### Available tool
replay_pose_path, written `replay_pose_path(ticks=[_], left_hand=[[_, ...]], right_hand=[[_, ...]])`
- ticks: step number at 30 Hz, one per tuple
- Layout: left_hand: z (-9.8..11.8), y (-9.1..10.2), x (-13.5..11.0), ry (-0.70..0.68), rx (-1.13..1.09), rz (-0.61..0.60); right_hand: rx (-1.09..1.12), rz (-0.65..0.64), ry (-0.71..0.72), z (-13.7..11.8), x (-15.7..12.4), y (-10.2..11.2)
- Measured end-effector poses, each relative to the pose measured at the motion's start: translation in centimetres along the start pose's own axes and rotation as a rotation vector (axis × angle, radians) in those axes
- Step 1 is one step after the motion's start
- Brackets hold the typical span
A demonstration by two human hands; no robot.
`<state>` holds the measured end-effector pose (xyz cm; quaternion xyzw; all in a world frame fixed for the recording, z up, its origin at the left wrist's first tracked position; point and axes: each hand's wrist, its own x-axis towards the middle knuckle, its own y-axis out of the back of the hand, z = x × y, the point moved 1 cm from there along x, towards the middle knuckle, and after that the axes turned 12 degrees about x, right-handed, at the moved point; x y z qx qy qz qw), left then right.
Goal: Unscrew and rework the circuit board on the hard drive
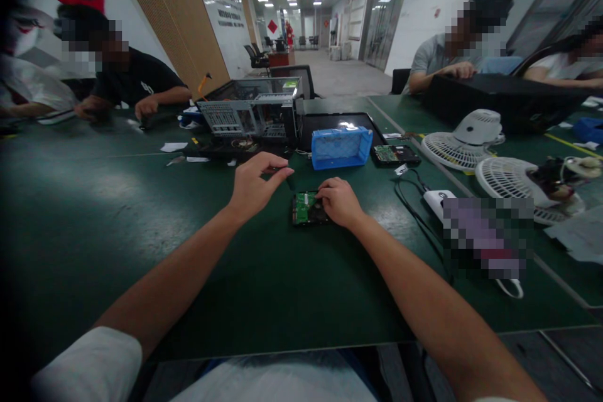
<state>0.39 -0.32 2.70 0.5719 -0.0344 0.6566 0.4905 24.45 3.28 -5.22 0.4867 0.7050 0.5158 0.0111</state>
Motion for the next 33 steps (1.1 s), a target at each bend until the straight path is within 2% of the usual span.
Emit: replay_pose_path(ticks=[10,18,25,33], left_hand=[[0.34,-0.15,-0.15,-0.022,-0.058,-0.063],[0.23,-0.20,-0.15,-0.023,-0.057,0.009],[0.22,0.05,0.14,-0.091,0.010,-0.061],[0.50,-0.03,0.01,-0.098,-0.015,-0.065]], right_hand=[[0.007,0.000,0.001,0.19,0.00,-0.11],[0.018,0.017,0.029,0.20,0.02,-0.16],[0.022,0.033,0.046,0.35,-0.02,-0.30],[0.025,0.030,0.045,0.48,-0.10,-0.29]])
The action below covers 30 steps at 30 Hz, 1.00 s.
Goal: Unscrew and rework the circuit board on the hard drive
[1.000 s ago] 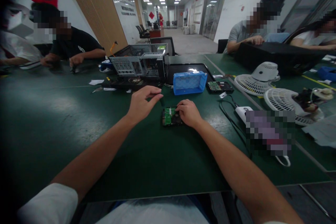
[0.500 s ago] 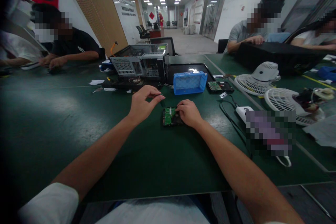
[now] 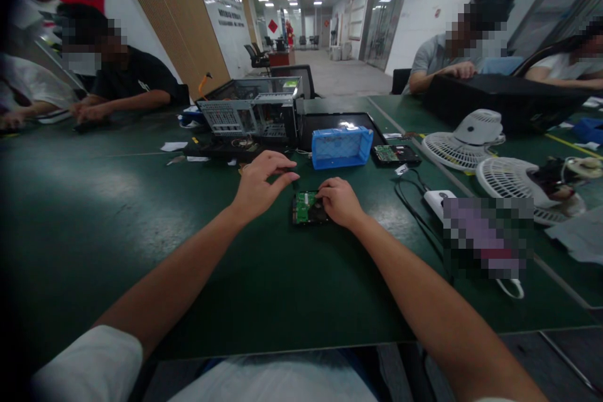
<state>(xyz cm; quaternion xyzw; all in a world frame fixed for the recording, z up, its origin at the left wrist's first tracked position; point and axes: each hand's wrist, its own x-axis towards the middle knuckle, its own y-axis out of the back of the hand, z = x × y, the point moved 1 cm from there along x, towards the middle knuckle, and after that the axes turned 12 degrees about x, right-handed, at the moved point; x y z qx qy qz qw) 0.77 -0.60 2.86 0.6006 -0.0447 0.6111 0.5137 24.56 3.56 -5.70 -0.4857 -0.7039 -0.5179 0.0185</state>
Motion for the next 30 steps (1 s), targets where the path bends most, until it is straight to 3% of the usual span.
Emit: replay_pose_path(ticks=[19,30], left_hand=[[0.16,-0.50,-0.35,0.007,-0.090,0.000],[-0.11,-0.83,-0.66,0.149,-0.187,0.048]], right_hand=[[0.008,0.014,0.003,-0.11,0.05,-0.02],[-0.012,0.003,0.005,0.02,0.02,-0.09]])
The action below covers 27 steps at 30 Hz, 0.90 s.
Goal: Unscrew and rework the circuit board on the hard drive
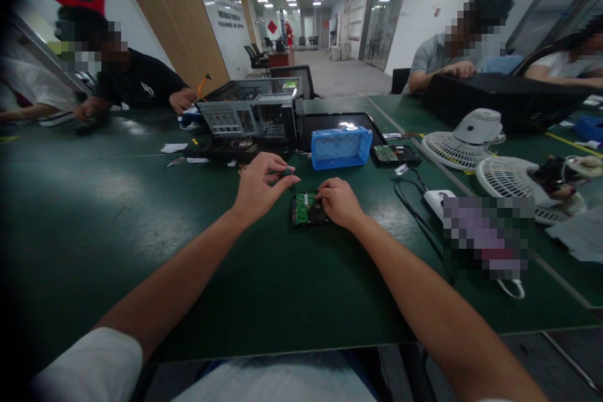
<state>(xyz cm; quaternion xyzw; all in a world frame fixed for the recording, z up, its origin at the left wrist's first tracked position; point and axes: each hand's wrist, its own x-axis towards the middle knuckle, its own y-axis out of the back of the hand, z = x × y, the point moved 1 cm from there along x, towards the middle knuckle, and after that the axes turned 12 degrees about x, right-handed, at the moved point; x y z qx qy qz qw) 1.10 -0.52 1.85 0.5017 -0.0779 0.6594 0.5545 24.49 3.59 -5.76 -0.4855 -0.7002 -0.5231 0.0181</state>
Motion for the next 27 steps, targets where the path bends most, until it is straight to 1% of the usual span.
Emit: replay_pose_path(ticks=[7,12,18,23,27], left_hand=[[0.16,0.04,0.06,0.050,-0.007,0.008],[0.11,0.37,0.34,-0.010,0.089,-0.018],[0.22,0.48,0.46,-0.022,0.081,-0.049],[0.67,0.70,0.45,-0.047,0.144,-0.053],[0.64,0.78,0.50,-0.080,0.192,-0.057]], right_hand=[[0.004,-0.005,-0.001,-0.10,0.04,0.12],[0.004,0.000,-0.005,-0.11,0.02,0.11],[-0.003,-0.004,0.008,-0.26,0.07,0.14],[-0.004,-0.001,0.008,-0.45,0.07,0.15],[-0.010,-0.009,0.007,-0.55,0.08,0.19]])
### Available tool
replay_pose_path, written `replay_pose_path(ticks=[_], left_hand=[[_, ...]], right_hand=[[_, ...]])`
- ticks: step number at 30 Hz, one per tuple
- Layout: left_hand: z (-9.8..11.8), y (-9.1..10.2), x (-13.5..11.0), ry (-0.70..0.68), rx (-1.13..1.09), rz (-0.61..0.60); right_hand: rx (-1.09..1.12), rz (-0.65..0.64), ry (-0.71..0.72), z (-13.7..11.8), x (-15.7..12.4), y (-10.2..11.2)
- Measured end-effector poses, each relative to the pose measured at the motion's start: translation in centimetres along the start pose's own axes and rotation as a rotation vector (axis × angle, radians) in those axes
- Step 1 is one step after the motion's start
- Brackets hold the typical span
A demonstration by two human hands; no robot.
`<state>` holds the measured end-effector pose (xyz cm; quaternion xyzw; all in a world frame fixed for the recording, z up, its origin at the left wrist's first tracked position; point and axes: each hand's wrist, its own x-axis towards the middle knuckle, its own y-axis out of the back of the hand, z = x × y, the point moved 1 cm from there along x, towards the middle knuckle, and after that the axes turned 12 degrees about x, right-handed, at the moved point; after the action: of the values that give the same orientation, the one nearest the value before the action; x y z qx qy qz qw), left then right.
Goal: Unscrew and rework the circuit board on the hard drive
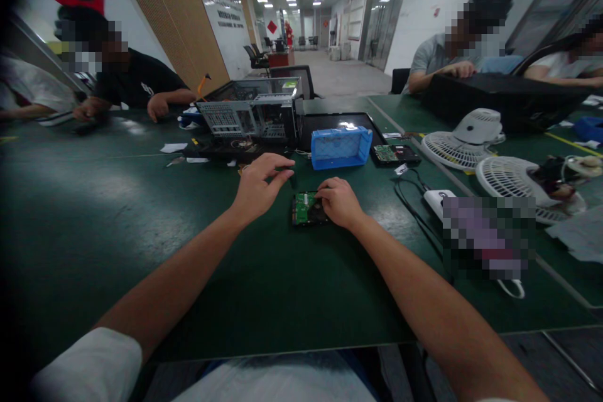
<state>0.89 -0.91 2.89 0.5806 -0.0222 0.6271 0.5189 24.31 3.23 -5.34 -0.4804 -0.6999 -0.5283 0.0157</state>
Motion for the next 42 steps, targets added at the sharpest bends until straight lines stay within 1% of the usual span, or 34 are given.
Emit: replay_pose_path(ticks=[11,15,19,26,32,42], left_hand=[[0.2,-0.1,0.0,0.025,-0.030,-0.016],[0.1,-0.3,-0.1,0.038,-0.078,0.004],[-0.3,-0.6,-0.3,0.061,-0.071,0.030],[-0.3,-0.3,-0.3,0.015,-0.019,0.073],[-0.6,-0.2,-0.1,-0.061,0.073,0.040],[-0.6,-1.2,-0.7,0.059,-0.029,0.036]], right_hand=[[-0.002,-0.027,0.000,0.0,0.0,0.0],[-0.001,-0.021,-0.006,-0.1,0.1,0.1],[0.001,-0.020,-0.014,-0.1,0.0,0.1],[0.006,-0.016,-0.014,0.0,0.0,0.0],[-0.009,-0.015,-0.011,0.0,0.0,-0.1],[-0.009,-0.028,-0.017,0.1,0.0,-0.1]])
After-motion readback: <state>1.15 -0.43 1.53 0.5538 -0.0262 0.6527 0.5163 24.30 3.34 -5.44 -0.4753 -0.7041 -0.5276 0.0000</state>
